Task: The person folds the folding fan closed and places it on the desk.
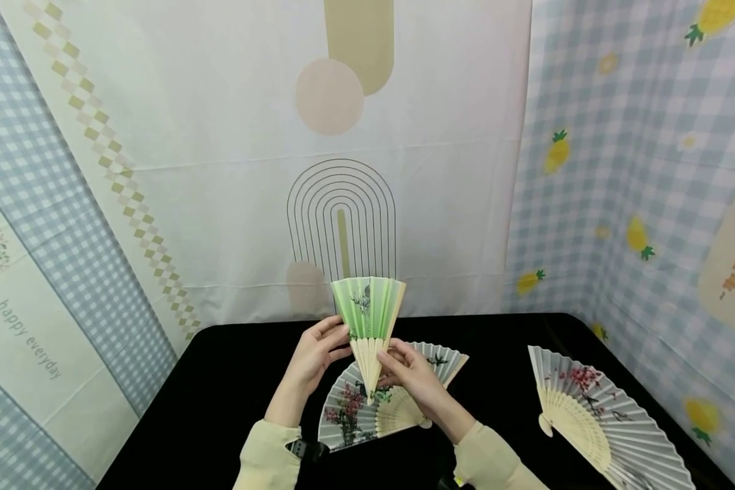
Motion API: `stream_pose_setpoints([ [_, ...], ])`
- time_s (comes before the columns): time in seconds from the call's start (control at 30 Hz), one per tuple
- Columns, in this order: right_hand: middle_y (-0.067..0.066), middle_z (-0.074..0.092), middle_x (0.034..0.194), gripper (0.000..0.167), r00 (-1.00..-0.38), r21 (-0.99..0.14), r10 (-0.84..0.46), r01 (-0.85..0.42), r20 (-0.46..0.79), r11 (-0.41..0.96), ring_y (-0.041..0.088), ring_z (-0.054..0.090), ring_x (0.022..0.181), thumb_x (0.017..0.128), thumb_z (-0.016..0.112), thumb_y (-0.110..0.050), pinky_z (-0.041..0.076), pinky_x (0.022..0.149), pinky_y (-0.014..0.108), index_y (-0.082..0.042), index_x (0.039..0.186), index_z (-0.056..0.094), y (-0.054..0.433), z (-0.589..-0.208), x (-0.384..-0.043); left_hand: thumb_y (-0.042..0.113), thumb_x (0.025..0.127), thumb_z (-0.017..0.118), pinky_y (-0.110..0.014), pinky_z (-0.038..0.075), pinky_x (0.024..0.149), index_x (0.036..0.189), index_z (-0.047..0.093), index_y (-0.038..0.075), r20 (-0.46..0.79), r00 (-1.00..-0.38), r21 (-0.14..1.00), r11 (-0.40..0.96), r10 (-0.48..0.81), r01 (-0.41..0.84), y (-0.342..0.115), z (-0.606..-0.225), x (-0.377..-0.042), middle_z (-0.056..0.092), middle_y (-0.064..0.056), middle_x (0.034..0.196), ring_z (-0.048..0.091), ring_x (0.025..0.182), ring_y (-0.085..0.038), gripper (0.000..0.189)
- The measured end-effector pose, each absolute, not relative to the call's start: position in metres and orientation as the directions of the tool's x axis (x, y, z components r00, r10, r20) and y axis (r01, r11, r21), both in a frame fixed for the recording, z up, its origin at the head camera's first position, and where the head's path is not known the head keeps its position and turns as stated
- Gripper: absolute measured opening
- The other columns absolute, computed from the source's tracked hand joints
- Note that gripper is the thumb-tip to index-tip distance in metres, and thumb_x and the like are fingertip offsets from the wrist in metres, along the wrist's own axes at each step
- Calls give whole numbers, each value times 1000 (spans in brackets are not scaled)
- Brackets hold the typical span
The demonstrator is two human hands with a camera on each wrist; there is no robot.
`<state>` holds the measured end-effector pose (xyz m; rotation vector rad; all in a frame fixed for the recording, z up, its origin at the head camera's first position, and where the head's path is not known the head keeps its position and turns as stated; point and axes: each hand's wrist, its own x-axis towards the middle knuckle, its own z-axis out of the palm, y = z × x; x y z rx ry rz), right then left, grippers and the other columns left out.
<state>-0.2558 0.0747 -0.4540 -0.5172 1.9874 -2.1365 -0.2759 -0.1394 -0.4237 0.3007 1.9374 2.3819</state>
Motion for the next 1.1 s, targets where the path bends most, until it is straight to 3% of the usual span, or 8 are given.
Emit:
stream_pose_setpoints([
  [0.77,13,68,119,52,-897,-992,-426,-87,119,-93,20,69,95,104,58,-33,56,89,51,-1,144,48,75,-451,-257,11,98,67,-39,58,89,147,45,-3,92,-981,975,-214,173,53,-134,-421,-277,58,-24,134,66,110,-23,56],
  [0.97,11,68,118,53,-895,-992,-433,-72,112,-107,20,69,95,104,59,-35,51,94,61,-2,143,48,76,-453,-257,12,99,66,-40,58,89,148,44,-3,89,-981,978,-202,170,54,-133,-422,-276,57,-25,135,65,112,-26,55],
  [1.1,11,68,119,53,-888,-991,-444,-83,123,-109,21,69,95,104,59,-35,56,89,50,-2,144,48,76,-453,-256,11,99,66,-40,58,88,147,46,-1,81,-983,978,-205,167,46,-133,-423,-277,58,-24,133,66,110,-26,54],
])
